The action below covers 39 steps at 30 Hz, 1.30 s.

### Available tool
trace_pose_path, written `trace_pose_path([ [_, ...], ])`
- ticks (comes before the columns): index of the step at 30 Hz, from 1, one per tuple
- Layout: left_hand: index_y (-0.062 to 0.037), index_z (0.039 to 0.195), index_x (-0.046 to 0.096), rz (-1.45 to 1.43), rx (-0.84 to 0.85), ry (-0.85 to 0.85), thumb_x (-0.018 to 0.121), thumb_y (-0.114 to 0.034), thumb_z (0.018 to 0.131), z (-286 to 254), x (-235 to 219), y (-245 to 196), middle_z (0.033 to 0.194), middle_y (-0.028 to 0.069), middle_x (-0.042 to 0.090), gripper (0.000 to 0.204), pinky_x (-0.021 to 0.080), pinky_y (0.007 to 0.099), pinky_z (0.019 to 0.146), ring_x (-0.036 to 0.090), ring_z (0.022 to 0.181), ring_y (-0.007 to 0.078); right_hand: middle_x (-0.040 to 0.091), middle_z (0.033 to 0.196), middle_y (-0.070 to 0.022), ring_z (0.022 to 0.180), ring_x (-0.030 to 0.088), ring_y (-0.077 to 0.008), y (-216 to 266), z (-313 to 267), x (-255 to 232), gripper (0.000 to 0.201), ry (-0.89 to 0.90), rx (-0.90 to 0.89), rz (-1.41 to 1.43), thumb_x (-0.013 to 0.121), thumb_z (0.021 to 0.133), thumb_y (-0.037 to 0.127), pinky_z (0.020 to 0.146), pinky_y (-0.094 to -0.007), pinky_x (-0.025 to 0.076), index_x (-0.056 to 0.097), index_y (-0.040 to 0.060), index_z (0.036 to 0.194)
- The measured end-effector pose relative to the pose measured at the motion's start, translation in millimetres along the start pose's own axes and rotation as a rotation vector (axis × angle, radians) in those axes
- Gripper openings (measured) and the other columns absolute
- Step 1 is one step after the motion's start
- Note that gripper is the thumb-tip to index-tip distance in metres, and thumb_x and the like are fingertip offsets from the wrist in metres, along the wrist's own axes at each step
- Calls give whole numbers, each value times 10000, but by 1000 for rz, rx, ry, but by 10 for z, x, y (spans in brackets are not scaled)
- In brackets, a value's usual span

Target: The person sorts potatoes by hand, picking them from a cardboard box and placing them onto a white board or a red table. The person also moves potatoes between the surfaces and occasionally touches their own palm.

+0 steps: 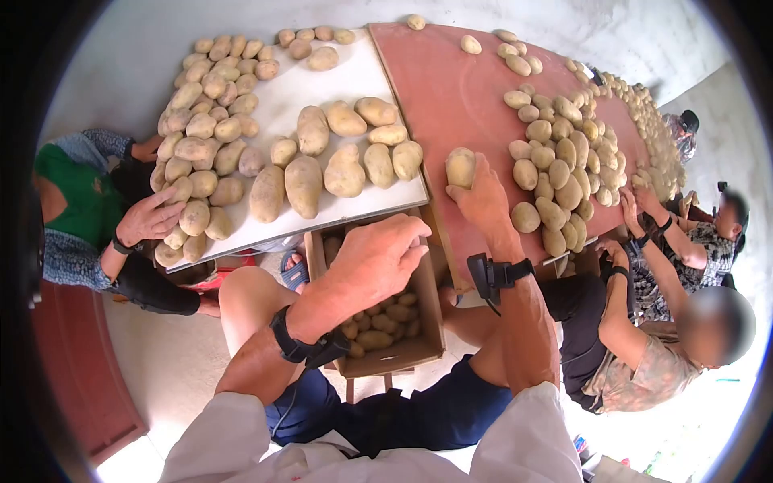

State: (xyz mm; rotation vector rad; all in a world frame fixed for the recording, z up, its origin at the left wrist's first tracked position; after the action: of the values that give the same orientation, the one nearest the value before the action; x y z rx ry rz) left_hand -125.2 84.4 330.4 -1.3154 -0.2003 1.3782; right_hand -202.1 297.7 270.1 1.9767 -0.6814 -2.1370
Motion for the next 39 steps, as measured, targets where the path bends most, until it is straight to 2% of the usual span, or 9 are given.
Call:
trace_pose_path([
  [8,-34,1063,591,21,-42,23,654,-97,903,25,-8,34,923,152,639,183,525,468,697,652,835,383,628,1280,-252,1223,581,-409,258,792,144,753,-24,-92,125,779,795,301,1034,-446,451,472,6,1417],
  [12,-23,1040,596,27,-60,-11,658,-91,894,70,-50,58,938,157,641,173,523,472,715,650,849,387,642,1271,-238,1217,604,-373,471,1222,383,753,90,-100,203,774,808,343,1024,-416,460,483,11,1419],
  [19,-25,1025,607,30,-99,-7,658,-100,888,94,-50,101,927,157,648,164,521,475,720,652,866,389,607,1336,-266,1278,571,-371,835,1227,420,771,260,-100,309,742,853,336,1059,-408,444,440,-27,1461],
  [22,-37,1020,617,22,-112,-71,648,-124,898,103,-174,149,920,165,660,154,521,476,723,654,867,396,593,1350,-286,1285,564,-389,431,1322,463,771,129,-29,217,733,867,341,1077,-411,435,433,-38,1468],
  [26,-59,1017,627,-34,-183,-172,654,-162,903,118,-443,248,916,181,676,156,528,471,739,656,868,411,597,1344,-289,1267,574,-402,347,1002,369,742,110,37,294,724,876,376,1072,-421,442,469,-28,1444],
  [31,-46,1164,685,-232,-324,-313,633,-154,932,130,-758,594,934,98,739,262,530,340,728,696,810,199,634,1269,-301,1220,612,-385,55,541,364,714,49,33,327,709,879,420,1028,-427,476,528,-48,1388],
  [33,-7,1144,695,-433,-371,-347,628,-135,936,141,-897,669,931,76,740,253,511,302,695,695,812,152,661,1218,-288,1144,653,-352,120,215,337,677,84,80,397,701,887,392,984,-405,501,541,-49,1375],
  [37,17,1157,652,-800,-438,-368,583,-199,1018,181,-958,913,1004,98,699,266,514,280,770,664,874,150,711,1073,-204,984,696,-223,486,-481,236,577,90,39,503,686,915,302,847,-330,532,558,-37,1363],
  [39,18,1141,648,-930,-421,-402,580,-181,1017,150,-1023,925,982,92,692,244,513,281,755,657,861,146,727,963,-134,875,693,-170,713,-834,390,482,249,14,614,663,932,259,754,-299,530,597,6,1336],
])
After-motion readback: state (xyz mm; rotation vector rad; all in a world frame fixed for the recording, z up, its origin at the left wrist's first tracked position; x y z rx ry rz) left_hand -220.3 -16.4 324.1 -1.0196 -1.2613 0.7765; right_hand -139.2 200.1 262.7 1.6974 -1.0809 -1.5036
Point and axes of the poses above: each hand's wrist, its own z-axis towards the middle knuckle, its own x-axis out of the palm, y = z × x, the point moved 10 cm from there along z, towards the middle knuckle
